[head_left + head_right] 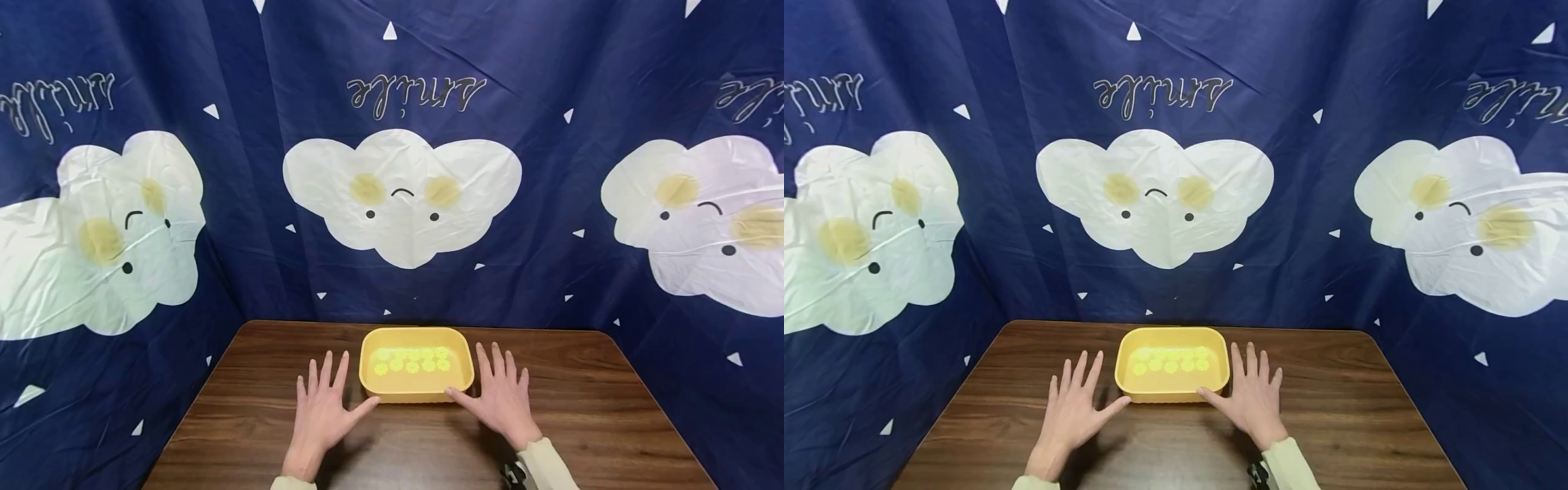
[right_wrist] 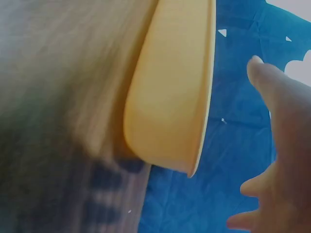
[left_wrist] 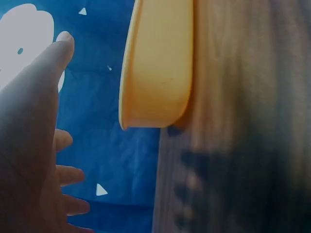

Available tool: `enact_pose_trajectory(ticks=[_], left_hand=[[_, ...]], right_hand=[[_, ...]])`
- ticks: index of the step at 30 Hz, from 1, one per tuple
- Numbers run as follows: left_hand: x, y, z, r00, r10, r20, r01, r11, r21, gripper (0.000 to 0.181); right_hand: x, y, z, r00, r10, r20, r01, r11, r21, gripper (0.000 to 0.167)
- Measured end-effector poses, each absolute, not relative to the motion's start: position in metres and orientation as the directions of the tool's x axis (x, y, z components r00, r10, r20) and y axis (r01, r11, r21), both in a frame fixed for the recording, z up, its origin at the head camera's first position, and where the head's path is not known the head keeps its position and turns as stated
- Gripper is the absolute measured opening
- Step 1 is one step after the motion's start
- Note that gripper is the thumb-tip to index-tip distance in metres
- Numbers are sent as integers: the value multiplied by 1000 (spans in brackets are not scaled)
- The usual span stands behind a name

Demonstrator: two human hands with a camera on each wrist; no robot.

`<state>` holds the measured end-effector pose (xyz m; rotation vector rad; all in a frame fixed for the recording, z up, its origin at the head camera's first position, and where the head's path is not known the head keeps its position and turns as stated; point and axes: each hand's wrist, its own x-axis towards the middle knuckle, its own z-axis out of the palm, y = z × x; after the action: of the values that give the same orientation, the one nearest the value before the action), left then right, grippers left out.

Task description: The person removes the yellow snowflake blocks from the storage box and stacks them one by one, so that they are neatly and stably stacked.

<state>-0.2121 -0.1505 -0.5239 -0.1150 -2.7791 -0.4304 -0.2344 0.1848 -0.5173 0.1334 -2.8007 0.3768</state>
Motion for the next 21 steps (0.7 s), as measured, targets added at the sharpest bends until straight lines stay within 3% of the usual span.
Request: enact_pose_trajectory(ticks=[12, 16, 21], left_hand=[[-240, -148, -498, -957, 40, 286, 138, 933, 333, 105], [-251, -144, -496, -961, 26, 275, 136, 910, 391, 103], [-266, -137, -503, -968, 12, 251, 135, 868, 479, 99]], right_hand=[[-265, 162, -485, -896, -148, 419, -265, 935, -234, 90], [-276, 156, -477, -856, -200, 477, -330, 921, -205, 72], [-289, 150, -478, -847, -216, 487, -350, 914, -204, 62]])
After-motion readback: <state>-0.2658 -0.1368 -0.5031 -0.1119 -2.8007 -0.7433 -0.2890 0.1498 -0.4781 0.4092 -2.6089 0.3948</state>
